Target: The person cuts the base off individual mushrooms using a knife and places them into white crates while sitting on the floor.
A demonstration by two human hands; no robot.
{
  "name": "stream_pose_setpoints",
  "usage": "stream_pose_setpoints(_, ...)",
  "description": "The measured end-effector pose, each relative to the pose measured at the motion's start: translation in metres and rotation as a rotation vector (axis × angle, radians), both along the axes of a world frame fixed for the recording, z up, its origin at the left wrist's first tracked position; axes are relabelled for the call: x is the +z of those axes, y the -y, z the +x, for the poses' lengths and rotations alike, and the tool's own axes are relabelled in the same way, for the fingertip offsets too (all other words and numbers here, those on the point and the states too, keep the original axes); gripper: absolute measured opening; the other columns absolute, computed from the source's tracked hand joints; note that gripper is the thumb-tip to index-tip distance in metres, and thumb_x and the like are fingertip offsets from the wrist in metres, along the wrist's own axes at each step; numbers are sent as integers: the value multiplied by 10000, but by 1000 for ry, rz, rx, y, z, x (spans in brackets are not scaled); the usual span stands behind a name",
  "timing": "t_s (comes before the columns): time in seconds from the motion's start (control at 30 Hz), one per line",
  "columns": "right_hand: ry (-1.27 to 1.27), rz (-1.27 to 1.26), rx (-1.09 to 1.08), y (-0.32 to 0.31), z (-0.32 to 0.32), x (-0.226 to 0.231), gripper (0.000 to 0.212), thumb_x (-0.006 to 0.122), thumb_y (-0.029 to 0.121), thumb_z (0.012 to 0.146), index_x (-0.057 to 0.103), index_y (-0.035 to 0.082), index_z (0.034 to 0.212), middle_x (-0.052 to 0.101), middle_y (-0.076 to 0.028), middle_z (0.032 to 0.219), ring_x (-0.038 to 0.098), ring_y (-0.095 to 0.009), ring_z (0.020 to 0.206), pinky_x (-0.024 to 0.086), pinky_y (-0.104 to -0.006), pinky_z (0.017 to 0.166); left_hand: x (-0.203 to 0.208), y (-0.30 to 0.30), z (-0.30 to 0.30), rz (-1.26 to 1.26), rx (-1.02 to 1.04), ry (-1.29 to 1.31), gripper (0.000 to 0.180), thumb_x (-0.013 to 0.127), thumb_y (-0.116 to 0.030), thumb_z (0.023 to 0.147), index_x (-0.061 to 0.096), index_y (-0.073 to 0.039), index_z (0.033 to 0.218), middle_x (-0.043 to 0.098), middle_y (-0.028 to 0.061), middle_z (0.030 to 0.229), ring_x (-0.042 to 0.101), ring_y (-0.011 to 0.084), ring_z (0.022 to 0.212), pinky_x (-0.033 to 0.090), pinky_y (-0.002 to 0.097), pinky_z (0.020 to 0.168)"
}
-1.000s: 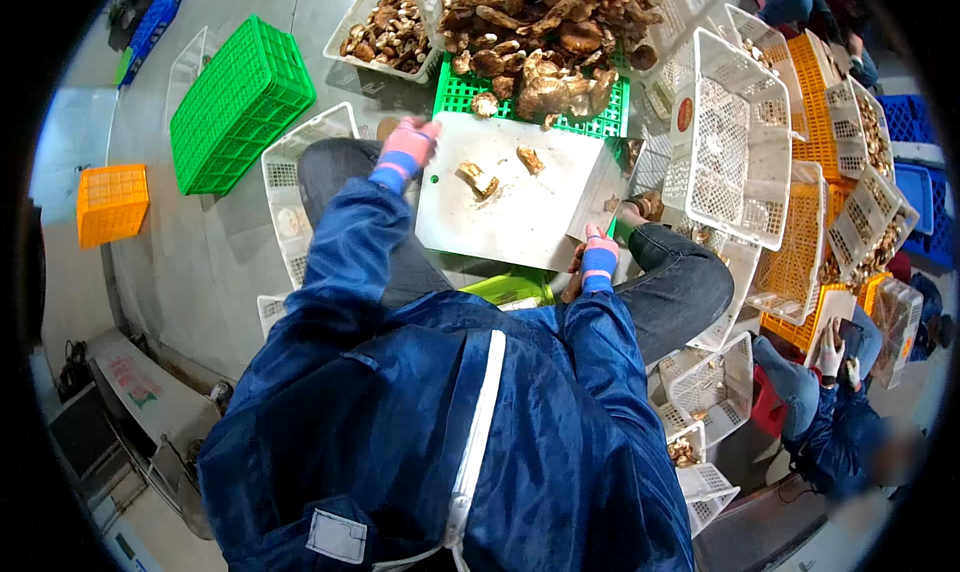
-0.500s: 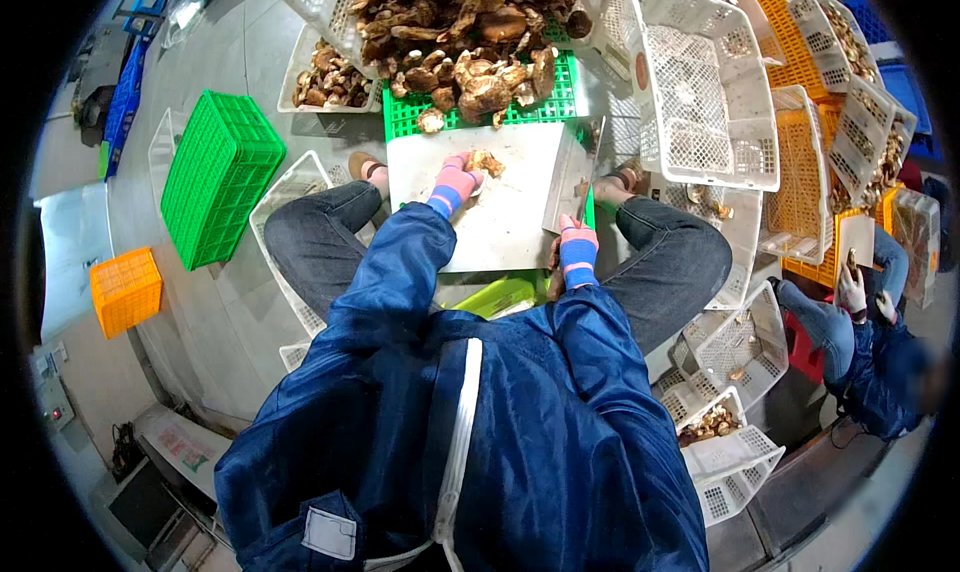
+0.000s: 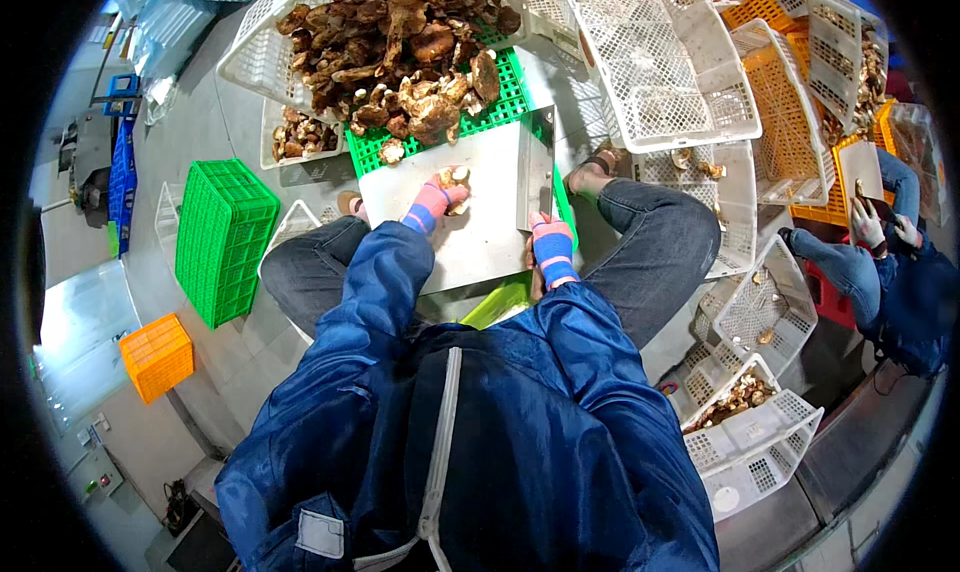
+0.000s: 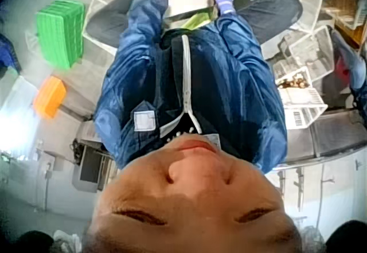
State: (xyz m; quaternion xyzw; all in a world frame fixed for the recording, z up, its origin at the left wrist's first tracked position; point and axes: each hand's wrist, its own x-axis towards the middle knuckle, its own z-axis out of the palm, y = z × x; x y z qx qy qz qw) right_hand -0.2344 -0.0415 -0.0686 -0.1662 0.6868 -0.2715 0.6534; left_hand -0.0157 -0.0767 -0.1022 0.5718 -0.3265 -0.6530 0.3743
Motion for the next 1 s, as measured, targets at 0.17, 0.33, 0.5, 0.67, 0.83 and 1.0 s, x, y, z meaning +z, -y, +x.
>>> stream_pose_setpoints(0.17, 5, 23, -11, 1, 2, 11, 206, 506, 242, 763, 515, 65, 869, 435, -57, 413, 380, -182, 260, 306, -309, 240, 82, -10, -27, -61, 5, -431, 417, 549, -59, 659, 425, -41, 1057, 501, 92, 997, 496, 195, 916, 431, 321, 762)
stream_pose_setpoints(0.33, -78, -24, -49, 0, 2, -12, 206, 524, 241, 742, 528, 91, 883, 420, -29, 414, 377, -153, 273, 290, -290, 251, 108, 1, -42, -240, -258, -223, 375, 535, -117, 662, 450, -16, 1013, 523, 91, 970, 498, 177, 877, 396, 296, 777)
stream_pose_setpoints(0.5, -217, 101, 45, 4, 14, -33, 205, 492, 273, 724, 564, 89, 780, 500, -91, 521, 475, -227, 399, 377, -356, 361, 130, 8, -66, -183, -252, -94, 318, 514, -115, 639, 488, -6, 937, 540, 80, 840, 511, 144, 749, 427, 241, 647)
stream_pose_setpoints(0.67, -353, -58, 331, 4, 11, -23, 355, 439, 346, 729, 569, 24, 807, 561, -198, 791, 535, -352, 760, 430, -399, 677, 129, 17, -100, 206, -57, -731, 351, 505, -92, 746, 412, -41, 1081, 496, 110, 1032, 471, 260, 981, 400, 417, 825)
stream_pose_setpoints(0.83, -381, -60, 433, 9, 5, 0, 294, 432, 294, 735, 567, 44, 809, 567, -174, 798, 543, -313, 751, 436, -381, 648, 196, 9, -202, 331, -350, -886, 352, 492, -85, 749, 404, -25, 1085, 480, 148, 1042, 481, 274, 948, 409, 395, 813)
stream_pose_setpoints(1.0, -569, -43, 475, 7, 22, -36, 214, 432, 234, 737, 576, 83, 785, 575, -142, 779, 558, -258, 715, 446, -361, 597, 168, -30, -321, 661, -465, -825, 168, 552, -57, 706, 517, -10, 865, 570, 73, 765, 559, 195, 681, 469, 309, 595)
